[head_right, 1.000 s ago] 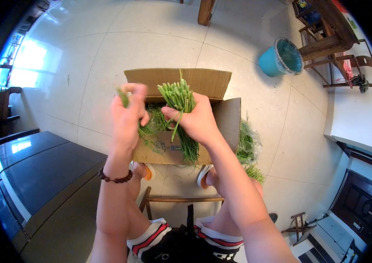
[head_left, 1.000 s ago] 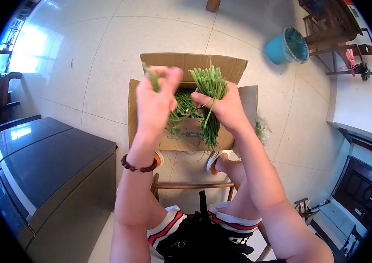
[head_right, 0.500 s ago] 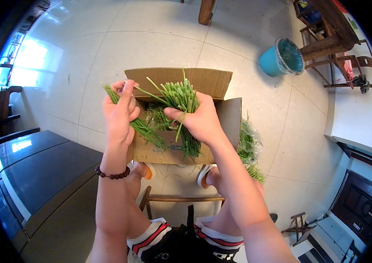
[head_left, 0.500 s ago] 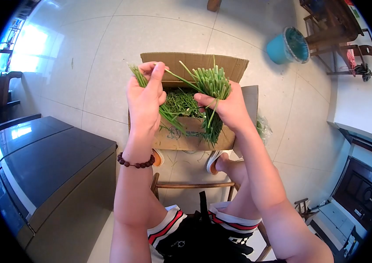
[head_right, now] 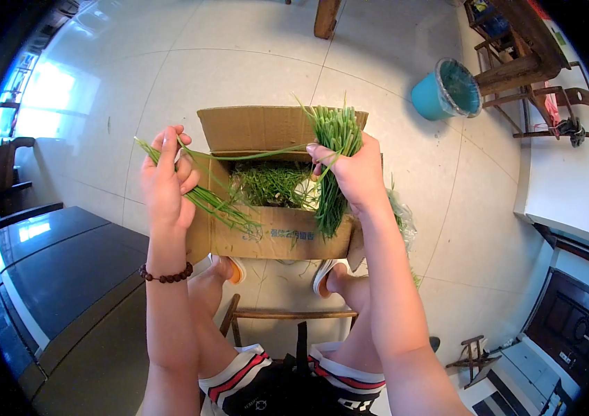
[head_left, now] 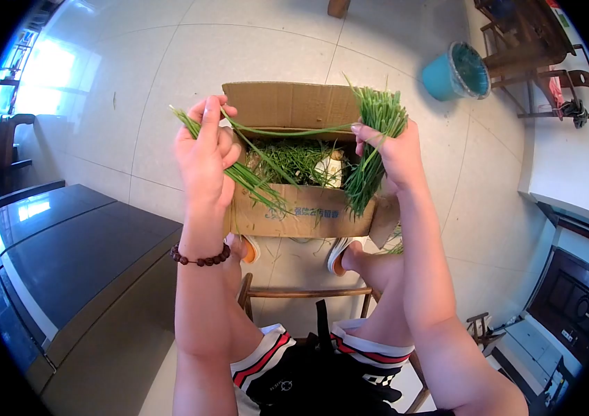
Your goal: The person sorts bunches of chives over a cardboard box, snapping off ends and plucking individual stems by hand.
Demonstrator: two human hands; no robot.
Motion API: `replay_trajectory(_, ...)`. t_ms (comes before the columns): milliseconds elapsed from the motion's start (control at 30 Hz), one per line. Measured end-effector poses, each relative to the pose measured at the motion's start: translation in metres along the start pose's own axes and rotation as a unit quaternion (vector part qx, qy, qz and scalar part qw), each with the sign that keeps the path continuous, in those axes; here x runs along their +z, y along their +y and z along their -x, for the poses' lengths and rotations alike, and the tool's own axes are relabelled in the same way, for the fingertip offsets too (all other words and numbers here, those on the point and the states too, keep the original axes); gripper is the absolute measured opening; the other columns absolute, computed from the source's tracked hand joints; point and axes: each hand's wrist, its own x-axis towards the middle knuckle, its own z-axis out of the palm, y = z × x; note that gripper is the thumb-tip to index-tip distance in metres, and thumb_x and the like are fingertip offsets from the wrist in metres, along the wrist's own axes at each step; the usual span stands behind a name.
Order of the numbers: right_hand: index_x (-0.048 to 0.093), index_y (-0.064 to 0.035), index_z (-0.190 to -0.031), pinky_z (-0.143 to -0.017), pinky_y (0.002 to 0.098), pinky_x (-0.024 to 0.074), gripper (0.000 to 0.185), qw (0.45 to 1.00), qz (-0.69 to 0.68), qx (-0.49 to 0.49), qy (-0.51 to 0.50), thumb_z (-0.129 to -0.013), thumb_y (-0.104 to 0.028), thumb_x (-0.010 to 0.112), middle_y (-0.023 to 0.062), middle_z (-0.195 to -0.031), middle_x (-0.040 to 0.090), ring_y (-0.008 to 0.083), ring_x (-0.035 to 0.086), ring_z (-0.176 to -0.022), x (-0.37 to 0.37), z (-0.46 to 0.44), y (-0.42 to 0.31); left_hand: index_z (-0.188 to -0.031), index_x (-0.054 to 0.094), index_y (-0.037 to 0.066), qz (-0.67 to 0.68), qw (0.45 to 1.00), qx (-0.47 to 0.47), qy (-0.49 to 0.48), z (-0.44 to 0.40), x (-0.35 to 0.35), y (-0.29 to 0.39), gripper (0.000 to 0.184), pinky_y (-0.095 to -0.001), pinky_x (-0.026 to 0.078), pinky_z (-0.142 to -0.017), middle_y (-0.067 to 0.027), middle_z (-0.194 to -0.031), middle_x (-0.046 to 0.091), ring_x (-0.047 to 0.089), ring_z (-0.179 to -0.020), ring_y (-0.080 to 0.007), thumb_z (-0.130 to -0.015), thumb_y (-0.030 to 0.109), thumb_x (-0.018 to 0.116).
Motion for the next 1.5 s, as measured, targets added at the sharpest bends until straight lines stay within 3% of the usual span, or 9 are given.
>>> replay_trajectory(200, 0.065, 0.0004, -0.091, -0.058, 0.0312, 0.0525, 0.016, 1.0, 0.011, -0.005, 0.029, -0.083, -0.004, 0.078, 0.006, -0.076, 0.065, 0.0157, 0.062, -0.063, -0.011, -0.005, 0.003, -0.107, 0.059, 0.005, 0.035, 0.989, 0.062, 0.131, -0.016, -0.025, 0.003, 0.021, -0.0224, 0.027, -0.045, -0.0028, -0.086, 0.061, 0.032, -0.053, -0.0033, -0.108, 0.026, 0.052)
replay_trajectory(400, 0.065, 0.0001, -0.091, -0.06, 0.0305, 0.0522, 0.02, 0.998, -0.044, 0.014, -0.053, -0.083, -0.009, 0.081, 0.0068, -0.078, 0.066, 0.0156, 0.063, -0.064, 0.01, 0.005, 0.0, -0.096, 0.049, 0.009, -0.067, 0.997, 0.032, 0.004, -0.001, -0.001, -0.008, 0.026, -0.0253, 0.04, -0.055, 0.0003, -0.071, 0.045, 0.046, -0.064, -0.0089, -0.11, 0.03, 0.046)
replay_trajectory(533, 0.064, 0.0005, -0.091, -0.059, 0.0311, 0.0524, 0.019, 0.993, -0.058, 0.027, -0.101, -0.083, -0.007, 0.08, 0.0062, -0.078, 0.066, 0.0152, 0.063, -0.063, 0.035, 0.012, -0.003, -0.095, 0.048, 0.008, -0.025, 0.996, 0.039, -0.074, 0.01, 0.019, -0.038, 0.025, -0.0247, 0.04, -0.053, -0.0007, -0.074, 0.05, 0.046, -0.061, -0.0077, -0.11, 0.029, 0.047)
replay_trajectory(733, 0.064, 0.001, -0.095, -0.057, 0.0279, 0.0515, 0.019, 0.984, -0.085, 0.049, -0.148, -0.083, -0.005, 0.078, 0.0035, -0.078, 0.065, 0.0123, 0.062, -0.063, 0.056, 0.019, 0.006, -0.116, 0.057, 0.006, -0.054, 0.991, -0.045, -0.117, 0.024, 0.041, -0.028, 0.02, -0.0213, 0.025, -0.047, 0.0086, -0.063, 0.035, 0.027, -0.053, -0.0012, -0.106, 0.024, 0.058)
replay_trajectory(867, 0.064, 0.0006, -0.095, -0.057, 0.0277, 0.0516, 0.021, 0.984, -0.073, 0.058, -0.149, -0.083, -0.005, 0.079, 0.0027, -0.078, 0.065, 0.0118, 0.062, -0.064, 0.058, 0.022, 0.005, -0.111, 0.058, 0.007, -0.082, 0.991, -0.024, -0.106, 0.019, 0.034, -0.035, 0.017, -0.0205, 0.025, -0.046, 0.0057, -0.069, 0.045, 0.029, -0.053, -0.0012, -0.106, 0.023, 0.058)
replay_trajectory(967, 0.064, 0.0005, -0.096, -0.057, 0.0282, 0.052, 0.022, 0.986, -0.049, 0.062, -0.147, -0.083, -0.006, 0.08, 0.0021, -0.078, 0.065, 0.0114, 0.062, -0.064, 0.046, 0.02, 0.005, -0.106, 0.057, 0.008, 0.023, 0.999, 0.034, -0.006, 0.01, 0.026, -0.024, 0.016, -0.0178, 0.025, -0.046, -0.0011, -0.097, 0.06, 0.031, -0.052, 0.0, -0.105, 0.024, 0.06)
replay_trajectory(1367, 0.065, -0.0013, -0.091, -0.058, 0.0295, 0.0484, 0.015, 0.992, 0.123, 0.024, 0.015, -0.081, -0.004, 0.076, 0.0045, -0.075, 0.064, 0.0139, 0.061, -0.062, -0.032, -0.007, 0.006, -0.107, 0.06, 0.007, 0.003, 0.998, 0.034, 0.056, 0.001, -0.003, 0.001, 0.022, -0.0206, 0.023, -0.044, -0.0016, -0.087, 0.061, 0.031, -0.051, 0.0002, -0.104, 0.029, 0.061)
replay_trajectory(1433, 0.065, -0.0018, -0.091, -0.059, 0.0292, 0.0484, 0.015, 0.992, 0.124, 0.003, 0.024, -0.081, -0.004, 0.077, 0.0042, -0.075, 0.064, 0.014, 0.061, -0.062, -0.04, -0.01, 0.01, -0.108, 0.061, 0.007, 0.133, 0.969, 0.091, 0.185, -0.012, -0.023, 0.009, 0.021, -0.02, 0.027, -0.046, 0.0001, -0.088, 0.058, 0.034, -0.054, 0.0002, -0.104, 0.028, 0.06)
replay_trajectory(1500, 0.066, -0.0013, -0.091, -0.061, 0.0305, 0.0505, 0.018, 0.994, 0.097, 0.013, 0.046, -0.08, -0.006, 0.079, 0.0048, -0.078, 0.066, 0.0139, 0.062, -0.065, -0.041, -0.01, 0.006, -0.109, 0.061, 0.008, 0.167, 0.977, 0.095, 0.094, -0.015, -0.044, 0.011, 0.02, -0.0188, 0.031, -0.048, 0.0014, -0.088, 0.055, 0.037, -0.056, 0.0006, -0.104, 0.028, 0.061)
